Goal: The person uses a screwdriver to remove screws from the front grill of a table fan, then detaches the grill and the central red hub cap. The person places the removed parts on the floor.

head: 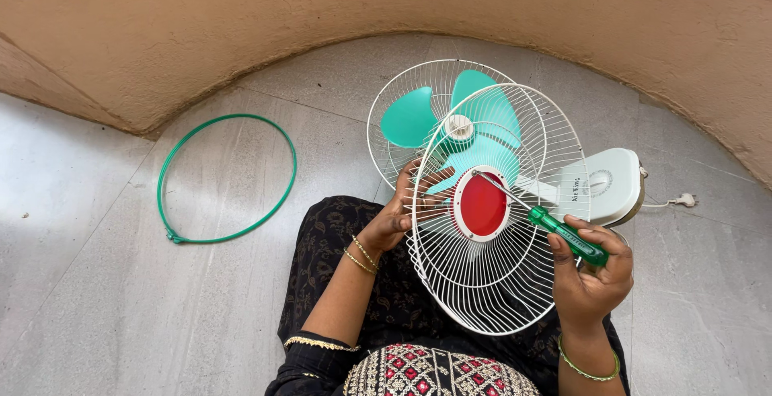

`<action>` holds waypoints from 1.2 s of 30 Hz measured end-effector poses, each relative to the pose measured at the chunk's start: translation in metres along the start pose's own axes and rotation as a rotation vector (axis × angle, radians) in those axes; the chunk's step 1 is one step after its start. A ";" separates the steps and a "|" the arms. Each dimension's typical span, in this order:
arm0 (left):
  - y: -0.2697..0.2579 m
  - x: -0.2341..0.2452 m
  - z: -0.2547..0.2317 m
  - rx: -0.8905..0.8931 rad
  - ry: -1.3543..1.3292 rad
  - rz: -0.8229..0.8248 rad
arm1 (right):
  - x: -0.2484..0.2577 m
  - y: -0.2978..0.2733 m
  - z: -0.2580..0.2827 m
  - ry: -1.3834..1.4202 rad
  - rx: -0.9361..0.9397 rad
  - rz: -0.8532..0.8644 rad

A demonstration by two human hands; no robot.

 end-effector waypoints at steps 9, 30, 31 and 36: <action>-0.006 0.019 0.027 0.011 -0.193 -0.078 | -0.015 0.000 -0.017 0.021 -0.083 0.018; 0.000 0.024 0.033 0.011 -0.422 -0.022 | -0.037 0.040 -0.002 -0.172 -0.048 0.159; 0.000 0.025 0.034 0.016 -0.421 -0.022 | -0.037 0.040 -0.002 -0.181 -0.060 0.158; 0.000 0.026 0.033 0.016 -0.431 -0.013 | -0.041 0.044 0.002 -0.216 -0.057 0.177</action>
Point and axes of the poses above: each hand's wrist, its own y-axis towards the middle knuckle, its own x-axis out of the back of the hand, z = x × y, the point moved 10 cm from there along y, towards the middle knuckle, and after that the axes turned 3 degrees about y, right-handed, at the moved point
